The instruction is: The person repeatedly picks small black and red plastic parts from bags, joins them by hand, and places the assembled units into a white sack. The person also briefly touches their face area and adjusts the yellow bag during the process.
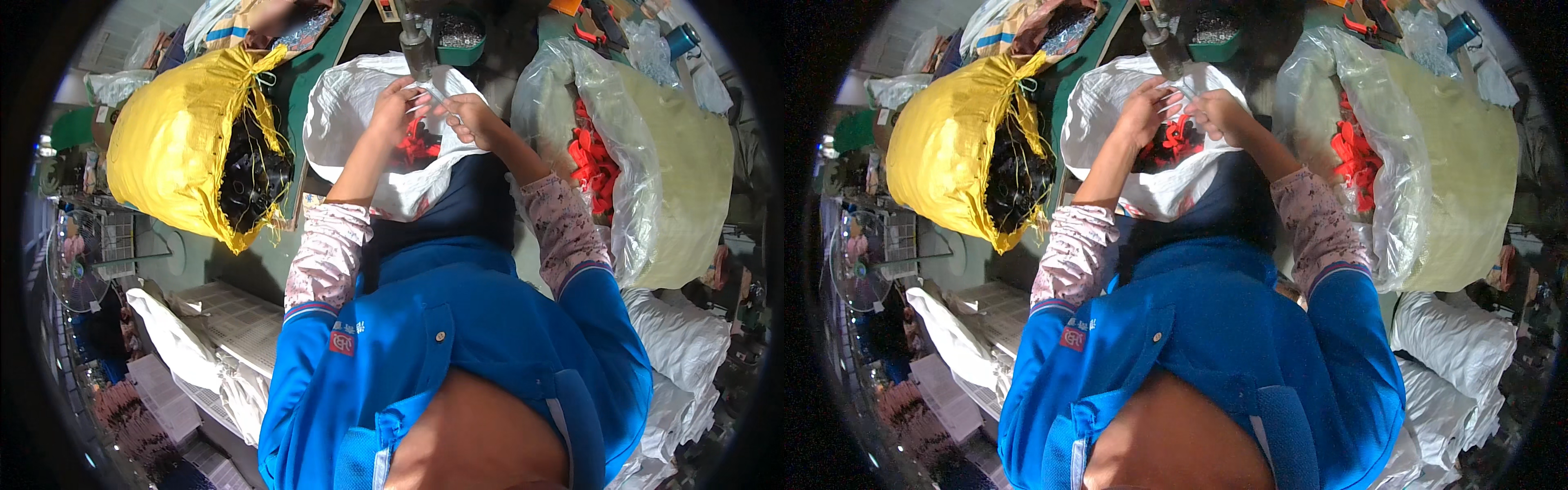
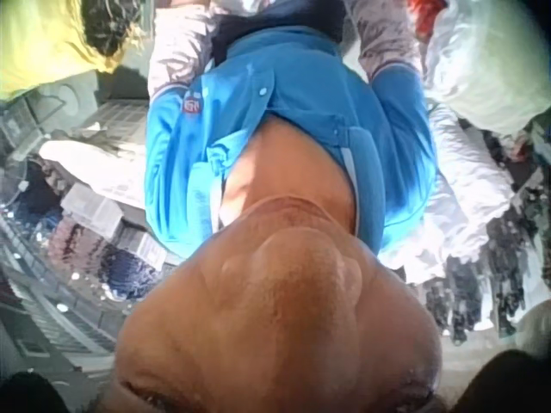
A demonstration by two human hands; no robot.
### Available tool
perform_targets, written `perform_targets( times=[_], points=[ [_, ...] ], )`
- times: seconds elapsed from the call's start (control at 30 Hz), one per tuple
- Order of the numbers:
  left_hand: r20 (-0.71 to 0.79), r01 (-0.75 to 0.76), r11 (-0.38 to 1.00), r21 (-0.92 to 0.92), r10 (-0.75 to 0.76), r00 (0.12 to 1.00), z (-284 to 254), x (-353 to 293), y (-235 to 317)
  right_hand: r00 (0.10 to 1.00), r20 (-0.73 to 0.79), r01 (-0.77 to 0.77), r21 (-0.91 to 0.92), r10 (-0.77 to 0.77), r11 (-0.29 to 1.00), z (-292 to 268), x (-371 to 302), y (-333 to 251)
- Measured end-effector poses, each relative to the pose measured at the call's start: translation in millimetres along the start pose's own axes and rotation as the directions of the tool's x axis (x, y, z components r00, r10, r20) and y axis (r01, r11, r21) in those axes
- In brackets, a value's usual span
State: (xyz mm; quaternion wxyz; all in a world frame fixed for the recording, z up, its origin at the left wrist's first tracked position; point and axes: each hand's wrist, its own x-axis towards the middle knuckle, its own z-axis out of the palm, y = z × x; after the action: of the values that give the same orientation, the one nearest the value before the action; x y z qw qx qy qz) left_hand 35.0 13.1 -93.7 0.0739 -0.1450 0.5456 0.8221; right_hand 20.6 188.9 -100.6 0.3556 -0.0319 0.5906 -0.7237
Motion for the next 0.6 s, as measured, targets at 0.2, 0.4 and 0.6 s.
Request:
perform_targets(
  times=[0.2, 0.4, 0.6],
  points=[
    [-0.034, -0.012, 0.997, -0.073, 0.009, 0.999, 7.6, 1.6, -3.6, 0.993, -0.117, 0.022, 0.152, -0.004, 0.988, 31.7, 0.7, 3.4],
    [0.076, 0.025, 0.987, -0.159, -0.014, 0.997, 1.5, 9.7, -6.0, 0.949, 0.283, -0.266, 0.47, 0.142, 0.841, 7.0, 8.1, -3.0],
    [0.011, 0.017, 0.976, -0.217, -0.015, 1.0, 18.8, 9.1, -2.0, 0.986, 0.138, -0.149, 0.451, 0.097, 0.88, 21.9, 13.6, -2.7]
  ],
)
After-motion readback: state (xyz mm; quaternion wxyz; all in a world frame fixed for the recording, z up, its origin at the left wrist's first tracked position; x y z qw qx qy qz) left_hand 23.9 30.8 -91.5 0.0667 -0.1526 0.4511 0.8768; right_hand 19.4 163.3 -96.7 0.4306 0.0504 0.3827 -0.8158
